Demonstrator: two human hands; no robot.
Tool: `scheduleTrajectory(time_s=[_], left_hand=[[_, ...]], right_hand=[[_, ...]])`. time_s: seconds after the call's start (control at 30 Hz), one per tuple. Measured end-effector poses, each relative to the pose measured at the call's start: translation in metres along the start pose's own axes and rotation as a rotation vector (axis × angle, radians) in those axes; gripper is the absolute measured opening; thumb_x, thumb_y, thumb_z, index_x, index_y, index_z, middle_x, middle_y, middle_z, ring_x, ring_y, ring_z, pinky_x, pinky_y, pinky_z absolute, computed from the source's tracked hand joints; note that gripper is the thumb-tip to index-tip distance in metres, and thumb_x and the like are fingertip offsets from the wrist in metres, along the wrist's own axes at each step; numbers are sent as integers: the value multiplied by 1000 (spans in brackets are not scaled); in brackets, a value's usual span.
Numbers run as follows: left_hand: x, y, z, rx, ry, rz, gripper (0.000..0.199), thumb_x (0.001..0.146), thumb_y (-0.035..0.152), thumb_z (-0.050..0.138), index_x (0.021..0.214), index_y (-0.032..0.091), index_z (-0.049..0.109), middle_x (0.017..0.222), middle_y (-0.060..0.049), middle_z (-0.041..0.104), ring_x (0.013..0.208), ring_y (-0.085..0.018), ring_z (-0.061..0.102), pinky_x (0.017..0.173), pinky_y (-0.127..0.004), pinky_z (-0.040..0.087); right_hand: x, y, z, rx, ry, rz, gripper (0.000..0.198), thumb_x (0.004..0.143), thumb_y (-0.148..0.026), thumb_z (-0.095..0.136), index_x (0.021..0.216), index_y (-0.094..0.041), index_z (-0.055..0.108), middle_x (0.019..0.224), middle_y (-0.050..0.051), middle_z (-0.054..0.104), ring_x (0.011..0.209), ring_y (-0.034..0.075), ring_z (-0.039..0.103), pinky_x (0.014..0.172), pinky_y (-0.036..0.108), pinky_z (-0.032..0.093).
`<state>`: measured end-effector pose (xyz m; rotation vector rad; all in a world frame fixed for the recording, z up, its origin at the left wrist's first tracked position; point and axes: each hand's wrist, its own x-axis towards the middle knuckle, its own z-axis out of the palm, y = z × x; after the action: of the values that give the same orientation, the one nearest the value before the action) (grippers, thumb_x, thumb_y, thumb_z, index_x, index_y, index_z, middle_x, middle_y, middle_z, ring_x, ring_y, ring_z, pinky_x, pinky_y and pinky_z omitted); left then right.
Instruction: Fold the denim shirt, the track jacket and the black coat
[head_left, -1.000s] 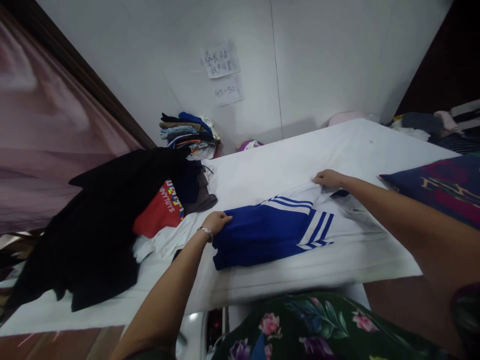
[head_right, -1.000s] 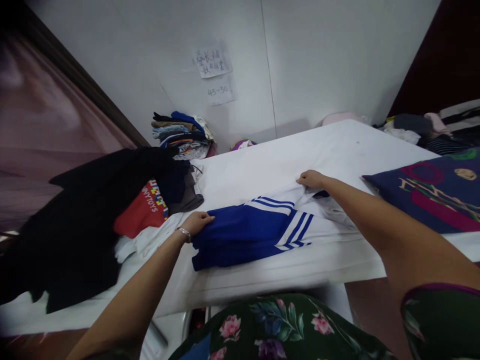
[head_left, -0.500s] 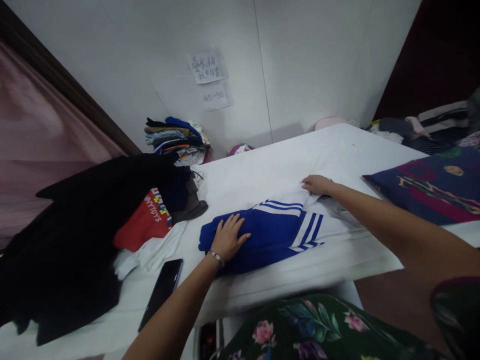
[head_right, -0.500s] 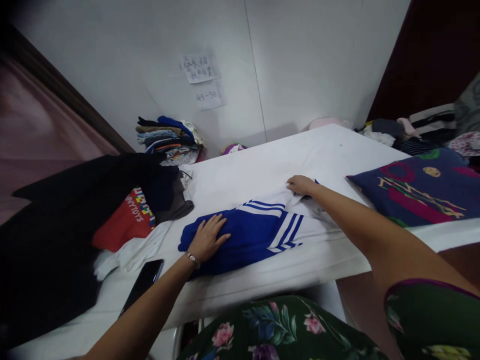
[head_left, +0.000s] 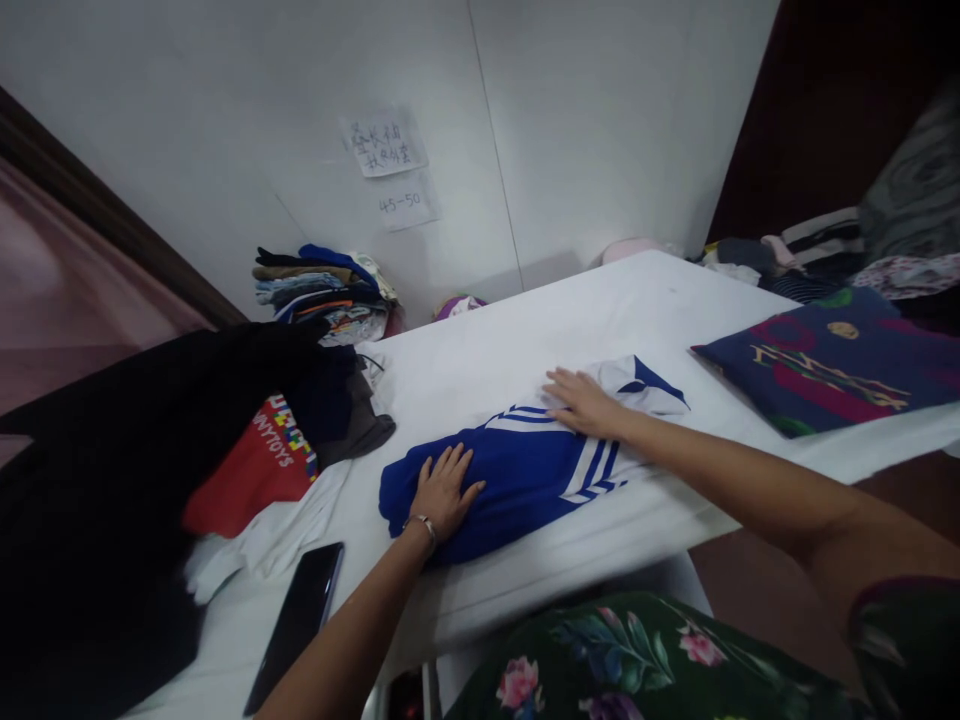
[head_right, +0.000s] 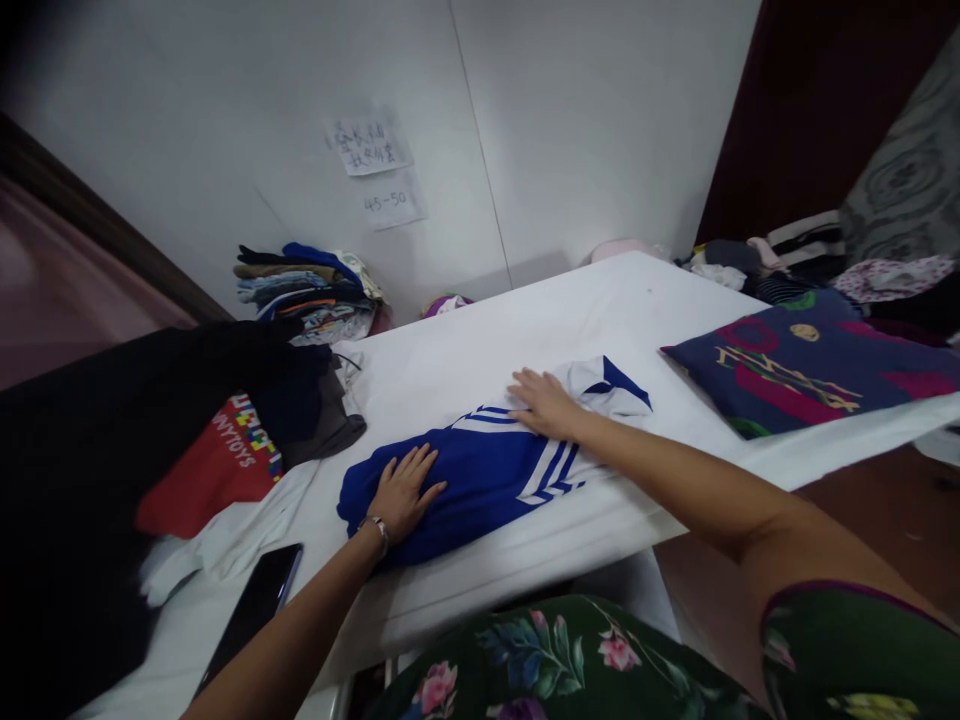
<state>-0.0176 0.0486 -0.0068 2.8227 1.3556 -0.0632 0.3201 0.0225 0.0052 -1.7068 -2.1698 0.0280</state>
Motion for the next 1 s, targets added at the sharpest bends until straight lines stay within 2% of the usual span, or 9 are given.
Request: scheduleTrajectory(time_s=[0.07,0.23,0.37,0.57,0.73,0.87,1.0], left_hand=[[0,-1,1,-3,6,5,60,91,53,36,141,20,39,149,-8,33,139,-26,27,112,-51,18],[0,-1,0,-11,-9,-12,59,91,52,37,141,20,38,149,-8,33,139,-25,26,113,-50,18],[1,-1,0,-17,2,-13,58,91,51,38,141,20,39,149,-8,33,139,-25,27,112,-50,19],[0,0,-1,-23,15,-18,58,91,50,40,140,20,40,148,-9,34,138,-26,28,112,-50,19],[0,1,-2,-31,7,-25,58,91,51,39,141,20,40,149,-8,33,138,-26,29,112,-50,19],[1,0,0,-41,38,-18,58,91,50,40,140,20,41,148,-9,35,137,-27,30,112,-50,20],[0,-2,3,-57,61,-9,57,91,51,39,139,20,42,148,-9,36,137,-26,31,112,-50,20]], right_hand=[[-6,-7,6,-3,-64,-23,58,91,-56,37,137,-21,45,150,11,30,140,28,20,110,53,17],[-14,25,16,-76,-222,221,57,93,-55,30,139,-23,42,150,10,30,139,29,23,108,55,19],[-17,38,21,-79,-201,235,59,93,-56,25,142,-25,38,152,9,27,139,27,21,108,54,20],[-19,28,11,16,-206,259,58,93,-55,26,140,-25,41,151,9,29,140,26,21,109,53,19],[-44,24,3,-13,-97,262,63,92,-58,26,141,-21,40,151,11,29,140,28,18,110,53,14],[-60,24,10,-78,-147,252,61,94,-55,25,138,-17,44,148,14,33,138,28,24,109,50,19],[-62,24,12,-54,-114,247,58,94,-54,27,134,-18,49,146,14,38,137,28,28,108,51,22]])
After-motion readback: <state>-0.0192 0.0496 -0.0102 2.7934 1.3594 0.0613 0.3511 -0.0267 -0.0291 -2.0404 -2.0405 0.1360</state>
